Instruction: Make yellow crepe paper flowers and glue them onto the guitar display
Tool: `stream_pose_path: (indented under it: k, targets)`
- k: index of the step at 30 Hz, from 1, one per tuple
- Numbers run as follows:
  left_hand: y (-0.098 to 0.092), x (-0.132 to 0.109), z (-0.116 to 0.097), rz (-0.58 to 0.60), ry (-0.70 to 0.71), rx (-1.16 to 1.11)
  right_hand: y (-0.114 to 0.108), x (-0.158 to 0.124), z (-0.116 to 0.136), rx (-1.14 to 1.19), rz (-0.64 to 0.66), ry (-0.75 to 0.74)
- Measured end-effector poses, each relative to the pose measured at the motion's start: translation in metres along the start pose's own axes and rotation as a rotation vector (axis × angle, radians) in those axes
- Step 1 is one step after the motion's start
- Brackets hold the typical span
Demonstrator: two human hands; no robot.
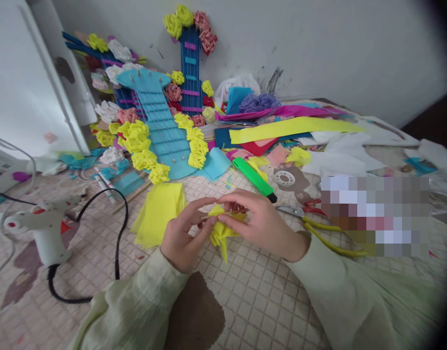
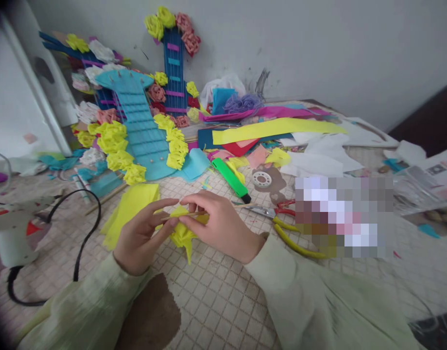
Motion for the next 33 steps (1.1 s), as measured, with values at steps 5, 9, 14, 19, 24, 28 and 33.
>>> stream_pose_path:
  k: [5, 9, 14, 19, 24, 28, 33]
  targets:
    - [-0.001, 0.000, 0.001, -0.045, 0.019, 0.057, 0.000, 0.000, -0.001, 0.007, 0.021, 0.007]
    - [0.000, -0.001, 0.000, -0.042, 0.012, 0.059, 0.001, -0.001, 0.000, -0.027, -0.022, -0.009]
    - [0.000, -0.001, 0.001, -0.043, 0.000, 0.037, 0.001, -0.001, 0.002, -0.054, -0.066, -0.008]
    - [-0.001, 0.000, 0.000, -0.053, -0.042, 0.064, -0.002, -0.002, 0.000, -0.069, -0.009, 0.050]
    - [-0.001, 0.000, -0.002, -0.099, -0.072, 0.125, -0.001, -0.001, -0.008, -0.151, 0.035, 0.081]
    - [-0.001, 0.001, 0.001, -0.041, -0.065, 0.099, -0.002, -0.001, -0.011, -0.151, 0.005, 0.060]
    - [0.000, 0.004, 0.002, -0.006, -0.122, -0.019, -0.003, -0.001, -0.007, -0.171, -0.023, -0.013]
Point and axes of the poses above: each hand's wrist, its own x-axis towards the middle knuckle, its own y-axis out of the palm, z = x × y, the point moved 1 cm from there along x, towards the middle knuckle, and after that the axes turned 13 degrees about x, right-handed, at the moved point
